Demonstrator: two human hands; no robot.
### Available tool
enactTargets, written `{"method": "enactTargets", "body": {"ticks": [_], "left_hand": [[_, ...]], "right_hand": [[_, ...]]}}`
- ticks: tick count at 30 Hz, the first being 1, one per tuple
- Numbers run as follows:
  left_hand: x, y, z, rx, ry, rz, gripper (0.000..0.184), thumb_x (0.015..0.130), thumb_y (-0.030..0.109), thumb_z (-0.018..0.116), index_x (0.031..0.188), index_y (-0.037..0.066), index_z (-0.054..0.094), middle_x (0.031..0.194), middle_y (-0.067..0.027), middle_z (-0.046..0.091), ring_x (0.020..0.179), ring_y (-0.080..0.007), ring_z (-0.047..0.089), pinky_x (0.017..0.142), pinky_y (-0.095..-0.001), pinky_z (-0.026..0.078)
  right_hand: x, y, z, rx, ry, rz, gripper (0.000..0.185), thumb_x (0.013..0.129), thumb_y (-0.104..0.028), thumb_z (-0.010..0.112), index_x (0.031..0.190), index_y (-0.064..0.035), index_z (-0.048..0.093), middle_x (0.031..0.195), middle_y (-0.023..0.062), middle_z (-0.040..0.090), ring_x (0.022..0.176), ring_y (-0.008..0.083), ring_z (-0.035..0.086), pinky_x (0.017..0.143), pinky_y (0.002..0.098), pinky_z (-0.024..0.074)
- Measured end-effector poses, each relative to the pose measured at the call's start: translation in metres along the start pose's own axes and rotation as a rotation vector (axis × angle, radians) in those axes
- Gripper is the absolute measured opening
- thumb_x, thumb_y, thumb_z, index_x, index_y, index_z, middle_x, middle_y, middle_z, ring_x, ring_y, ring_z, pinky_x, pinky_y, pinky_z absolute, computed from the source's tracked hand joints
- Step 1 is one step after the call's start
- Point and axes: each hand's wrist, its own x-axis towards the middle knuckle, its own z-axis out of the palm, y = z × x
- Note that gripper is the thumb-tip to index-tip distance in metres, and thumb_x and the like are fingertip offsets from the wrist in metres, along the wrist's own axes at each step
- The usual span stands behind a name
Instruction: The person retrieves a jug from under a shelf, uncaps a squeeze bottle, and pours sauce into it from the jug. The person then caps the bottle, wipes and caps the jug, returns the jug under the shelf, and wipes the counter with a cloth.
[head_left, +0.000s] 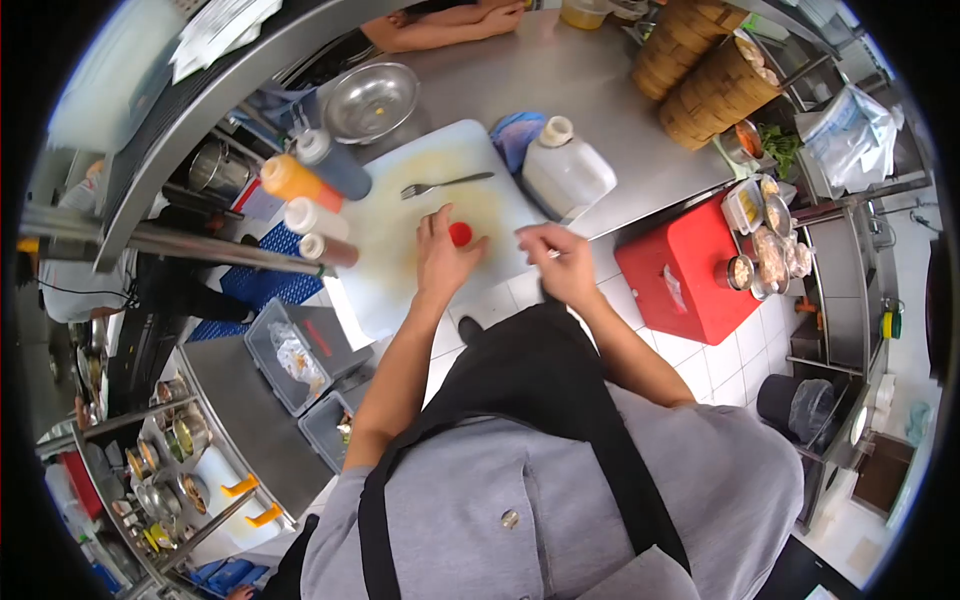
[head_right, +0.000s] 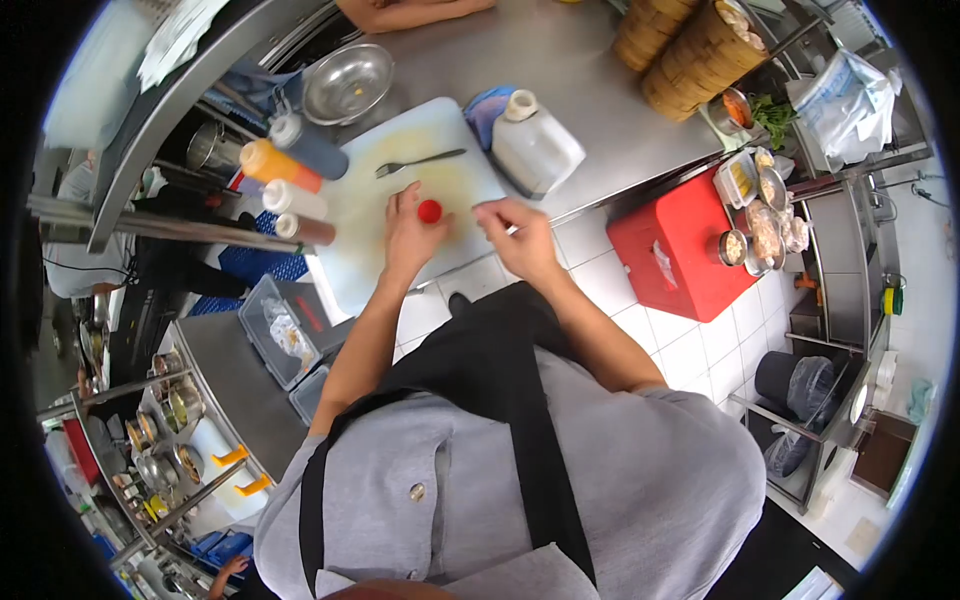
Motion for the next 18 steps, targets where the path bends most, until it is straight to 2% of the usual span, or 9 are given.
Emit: {"method": "enactTargets", "body": {"ticks": [2, 4, 7, 10, 11, 13, 14, 16, 18], "left_hand": [[0.012, 0.027, -0.001, -0.320, -0.109, -0.178, 0.057, 0.081, 0.026, 0.084, 0.126, 0.004, 0.056, 0.116, -0.0151, 0.063, 0.103, -0.0269, 0.064, 0.086, -0.0384, 0.054], [0.019, 0.052, 0.011, -0.462, -0.169, -0.208, 0.047, 0.084, 0.026, 0.083, 0.117, 0.005, 0.058, 0.103, -0.0120, 0.065, 0.094, -0.0237, 0.064, 0.082, -0.0358, 0.053], [0.032, 0.120, 0.019, -0.532, -0.052, 0.142, 0.046, 0.086, 0.027, 0.081, 0.119, 0.003, 0.058, 0.099, -0.0117, 0.064, 0.088, -0.0248, 0.063, 0.080, -0.0371, 0.053], [0.042, 0.175, 0.048, -0.549, 0.049, -0.038, 0.057, 0.085, 0.029, 0.081, 0.125, 0.001, 0.051, 0.099, -0.0139, 0.065, 0.088, -0.0269, 0.063, 0.080, -0.0382, 0.053], [0.046, 0.187, 0.056, -0.589, -0.004, -0.188, 0.072, 0.083, 0.032, 0.083, 0.132, -0.001, 0.040, 0.101, -0.0162, 0.065, 0.092, -0.0321, 0.064, 0.082, -0.0417, 0.053], [0.054, 0.202, 0.073, -0.510, 0.072, -0.258, 0.075, 0.083, 0.030, 0.083, 0.135, 0.001, 0.037, 0.101, -0.0140, 0.066, 0.082, -0.0276, 0.062, 0.075, -0.0397, 0.052], [0.060, 0.206, 0.078, -0.437, 0.137, -0.314, 0.079, 0.082, 0.029, 0.084, 0.137, 0.002, 0.034, 0.101, -0.0118, 0.066, 0.072, -0.0230, 0.060, 0.069, -0.0378, 0.051], [0.072, 0.214, 0.077, -0.408, 0.191, -0.362, 0.081, 0.081, 0.027, 0.083, 0.138, 0.003, 0.031, 0.100, -0.0129, 0.068, 0.075, -0.0279, 0.064, 0.071, -0.0412, 0.052], [0.081, 0.222, 0.075, -0.429, 0.141, -0.422, 0.079, 0.082, 0.023, 0.080, 0.139, 0.004, 0.028, 0.095, -0.0162, 0.070, 0.081, -0.0358, 0.069, 0.074, -0.0467, 0.053]], "right_hand": [[0.037, -0.028, -0.045, 0.191, 0.241, -0.107, 0.026, 0.105, -0.019, 0.060, 0.095, 0.0022, 0.073, 0.081, 0.0058, 0.070, 0.073, 0.0113, 0.064, 0.065, 0.0251, 0.0510], [0.091, -0.058, -0.092, 0.185, 0.461, -0.163, 0.031, 0.106, -0.022, 0.059, 0.090, 0.0010, 0.073, 0.080, 0.0044, 0.069, 0.074, 0.0106, 0.063, 0.065, 0.0237, 0.0494], [0.175, -0.042, -0.136, 0.133, 0.526, -0.221, 0.030, 0.106, -0.019, 0.057, 0.091, 0.0014, 0.073, 0.080, 0.0046, 0.069, 0.073, 0.0106, 0.063, 0.065, 0.0232, 0.0487], [0.232, 0.025, -0.147, -0.255, 0.242, -0.061, 0.021, 0.097, -0.018, 0.062, 0.099, -0.0016, 0.076, 0.080, 0.0077, 0.072, 0.072, 0.0144, 0.064, 0.069, 0.0299, 0.0525], [0.243, 0.048, -0.145, -0.427, 0.080, 0.024, 0.020, 0.094, -0.018, 0.064, 0.102, -0.0035, 0.077, 0.081, 0.0094, 0.073, 0.072, 0.0162, 0.065, 0.071, 0.0326, 0.0538], [0.281, 0.179, -0.137, -0.300, -0.221, -0.152, 0.021, 0.093, -0.021, 0.066, 0.103, -0.0073, 0.078, 0.082, 0.0124, 0.074, 0.074, 0.0189, 0.067, 0.074, 0.0364, 0.0546], [0.279, 0.167, -0.131, -0.370, -0.270, -0.034, 0.021, 0.093, -0.022, 0.065, 0.103, -0.0075, 0.078, 0.084, 0.0130, 0.075, 0.076, 0.0202, 0.068, 0.075, 0.0369, 0.0550], [0.269, 0.157, -0.116, -0.447, -0.328, 0.172, 0.022, 0.093, -0.024, 0.066, 0.102, -0.0078, 0.078, 0.090, 0.0134, 0.077, 0.084, 0.0223, 0.073, 0.078, 0.0379, 0.0564], [0.268, 0.203, -0.104, -0.316, -0.412, 0.028, 0.022, 0.091, -0.024, 0.069, 0.101, -0.0077, 0.078, 0.094, 0.0147, 0.077, 0.087, 0.0245, 0.074, 0.080, 0.0386, 0.0567]]}}
